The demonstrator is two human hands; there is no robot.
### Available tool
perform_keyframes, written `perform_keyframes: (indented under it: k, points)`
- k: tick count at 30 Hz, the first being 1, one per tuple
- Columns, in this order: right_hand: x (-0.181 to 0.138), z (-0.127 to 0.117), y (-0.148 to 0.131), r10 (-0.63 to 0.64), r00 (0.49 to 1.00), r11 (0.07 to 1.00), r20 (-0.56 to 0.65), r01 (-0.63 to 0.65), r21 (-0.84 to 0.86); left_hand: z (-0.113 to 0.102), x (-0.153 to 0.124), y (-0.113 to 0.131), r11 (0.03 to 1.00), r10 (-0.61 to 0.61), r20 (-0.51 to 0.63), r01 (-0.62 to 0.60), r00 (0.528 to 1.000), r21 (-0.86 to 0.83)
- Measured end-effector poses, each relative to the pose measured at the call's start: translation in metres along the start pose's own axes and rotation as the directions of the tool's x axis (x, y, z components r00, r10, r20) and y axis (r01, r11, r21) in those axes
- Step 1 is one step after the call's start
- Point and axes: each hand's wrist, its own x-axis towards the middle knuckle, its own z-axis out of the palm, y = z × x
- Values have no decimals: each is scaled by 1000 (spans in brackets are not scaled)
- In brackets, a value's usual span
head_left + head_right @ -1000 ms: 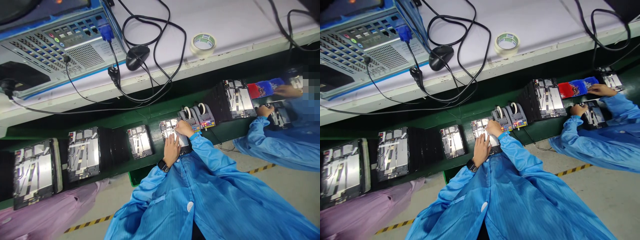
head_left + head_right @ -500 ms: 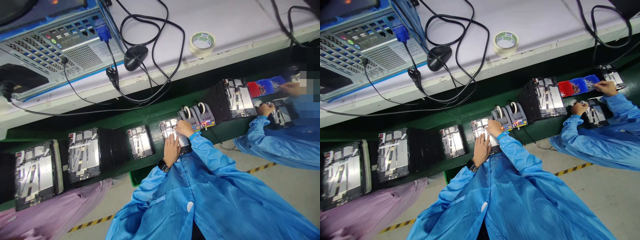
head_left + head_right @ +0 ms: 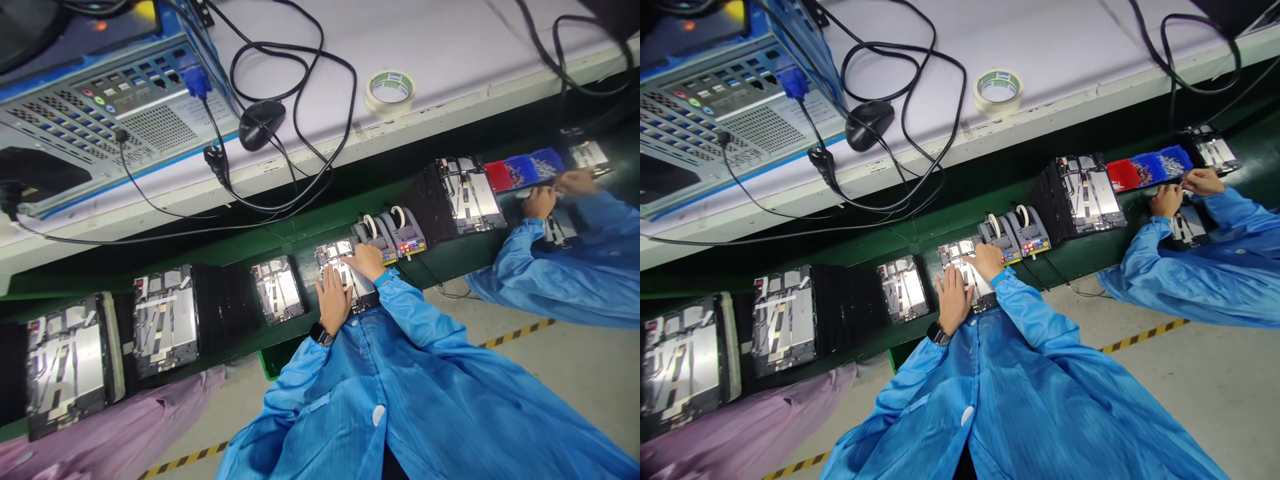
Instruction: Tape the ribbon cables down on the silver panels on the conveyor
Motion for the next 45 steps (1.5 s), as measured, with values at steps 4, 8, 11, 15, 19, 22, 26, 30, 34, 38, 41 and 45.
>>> perform_keyframes:
  k: [4, 8, 11, 15, 19, 22, 26, 30, 34, 38, 41, 45]
  points:
    - [-1, 8, -7, 11, 999, 999, -40, -9, 44, -2, 6, 0, 1000, 11, 31, -11, 999, 4]
    - [-4, 25, 31, 88, 988, 989, -125, -72, 131, -7, 10, -2, 1000, 28, 72, -29, 997, 7]
    - [-16, 40, 85, 151, 972, 935, -182, -80, 347, -9, 10, -5, 999, 38, 82, -36, 996, -25]
    - [-29, 63, 157, 500, 849, 643, -174, -229, 730, -8, 10, -11, 996, 69, 85, -64, 994, -65]
    - [-15, 86, 192, 673, 739, 310, 12, -296, 904, -6, 10, -13, 995, 94, 89, -91, 992, -41]
    - [2, 102, 197, 651, 754, 206, 82, -280, 938, -7, 11, -11, 996, 88, 91, -87, 992, -17]
    - [17, 116, 198, 631, 772, 125, 75, -196, 973, -6, 14, -5, 999, 48, 74, -48, 996, 2]
    - [21, 131, 203, 663, 746, -36, 65, -56, 998, 1, 17, 1, 1000, 17, 37, -17, 999, 18]
    - [16, 150, 208, 730, 677, -158, 96, 30, 987, 9, 16, 1, 999, 28, -10, -27, 1000, 33]
    - [16, 162, 213, 749, 654, -294, 108, 182, 938, 13, 15, -2, 998, 42, -23, -41, 999, 41]
    - [27, 163, 216, 738, 665, -372, 116, 257, 892, 12, 15, -4, 998, 48, -15, -47, 999, 46]
    - [43, 163, 216, 758, 638, -378, 136, 260, 889, 10, 15, -4, 998, 47, 3, -47, 999, 44]
